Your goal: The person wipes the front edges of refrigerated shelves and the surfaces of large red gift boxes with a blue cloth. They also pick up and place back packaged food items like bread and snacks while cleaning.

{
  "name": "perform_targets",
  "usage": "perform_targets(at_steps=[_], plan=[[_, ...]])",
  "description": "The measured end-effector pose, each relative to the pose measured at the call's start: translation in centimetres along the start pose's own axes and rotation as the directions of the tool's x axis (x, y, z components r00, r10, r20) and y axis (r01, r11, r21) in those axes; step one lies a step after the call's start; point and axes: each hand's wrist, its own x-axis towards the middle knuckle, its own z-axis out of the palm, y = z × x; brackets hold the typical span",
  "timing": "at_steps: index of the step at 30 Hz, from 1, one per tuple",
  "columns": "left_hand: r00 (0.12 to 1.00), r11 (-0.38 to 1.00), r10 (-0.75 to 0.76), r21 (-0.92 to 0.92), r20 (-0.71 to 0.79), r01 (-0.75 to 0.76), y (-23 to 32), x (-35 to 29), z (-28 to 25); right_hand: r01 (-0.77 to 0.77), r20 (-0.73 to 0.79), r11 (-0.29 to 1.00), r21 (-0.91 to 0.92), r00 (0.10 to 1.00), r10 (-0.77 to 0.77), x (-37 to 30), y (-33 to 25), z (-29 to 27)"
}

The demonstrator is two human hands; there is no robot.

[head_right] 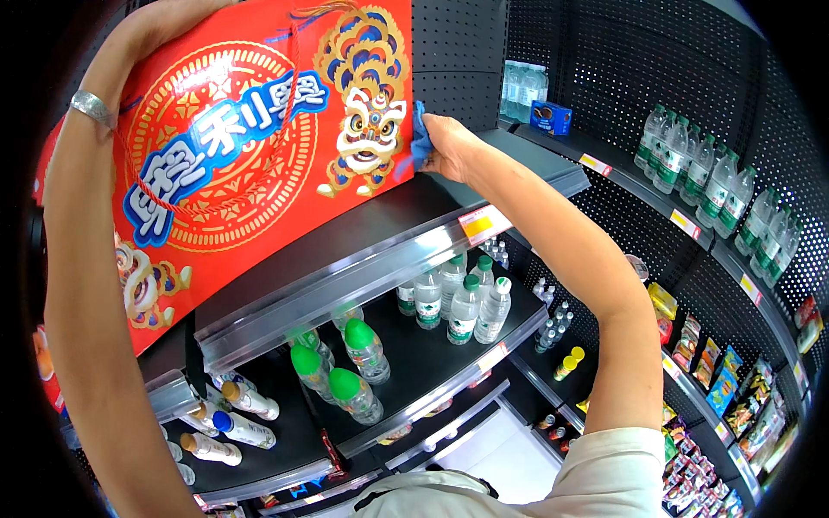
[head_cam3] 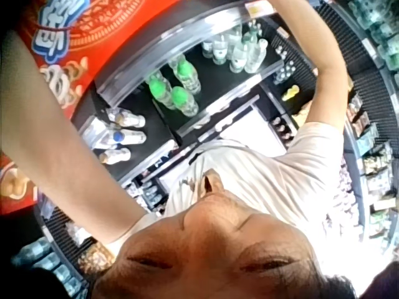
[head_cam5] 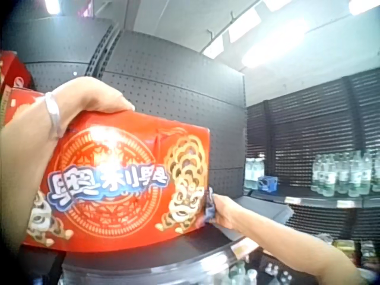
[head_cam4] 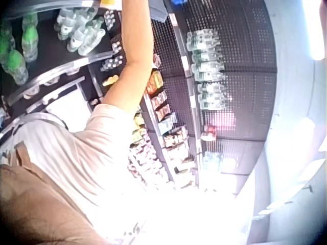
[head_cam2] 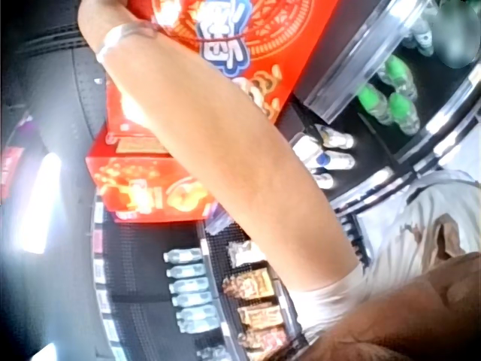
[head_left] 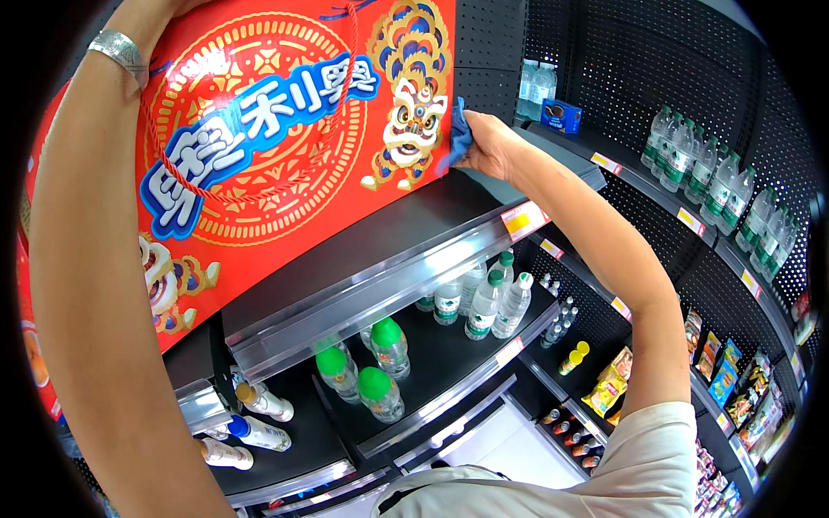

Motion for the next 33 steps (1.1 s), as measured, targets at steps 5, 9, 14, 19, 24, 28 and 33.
perform_targets(at_steps=[5, 9, 14, 19, 24, 28, 33], plan=[[0.996, 0.998, -0.066, 0.004, -0.053, 0.066, -0.7, 0.9, 0.4, 0.02, -0.097, 0.974, -0.224, 0.994, -0.043, -1.6, -0.1, -0.5], [0.997, 0.998, -0.059, -0.021, -0.04, 0.058, -0.6, 0.9, 0.3, 0.083, -0.054, 0.976, -0.203, 0.994, -0.096, -3.0, 0.5, -1.4], [0.998, 0.99, -0.067, -0.122, 0.005, 0.067, -0.4, 1.3, 0.3, 0.162, -0.021, 0.97, -0.183, 0.985, -0.169, -4.8, 0.1, -1.6], [0.991, 0.98, -0.119, -0.156, 0.058, 0.127, -0.9, 1.0, 0.2, 0.465, 0.064, 0.881, -0.082, 0.885, -0.461, -6.4, -2.9, 3.4], [0.992, 0.981, -0.12, -0.147, 0.04, 0.125, 0.0, -0.1, 0.0, 0.858, -0.077, 0.433, -0.275, 0.43, -0.9, -3.2, -8.9, 3.7], [0.991, 0.972, -0.107, -0.2, 0.076, 0.121, -0.1, -0.3, -0.2, 0.712, 0.043, 0.166, -0.682, 0.266, -0.963, -2.9, -8.3, 5.6], [0.994, 0.993, -0.108, -0.049, -0.022, 0.107, -0.6, 1.1, 0.4, 0.686, 0.118, 0.096, -0.721, 0.258, -0.959, -2.1, -4.3, 4.4]])
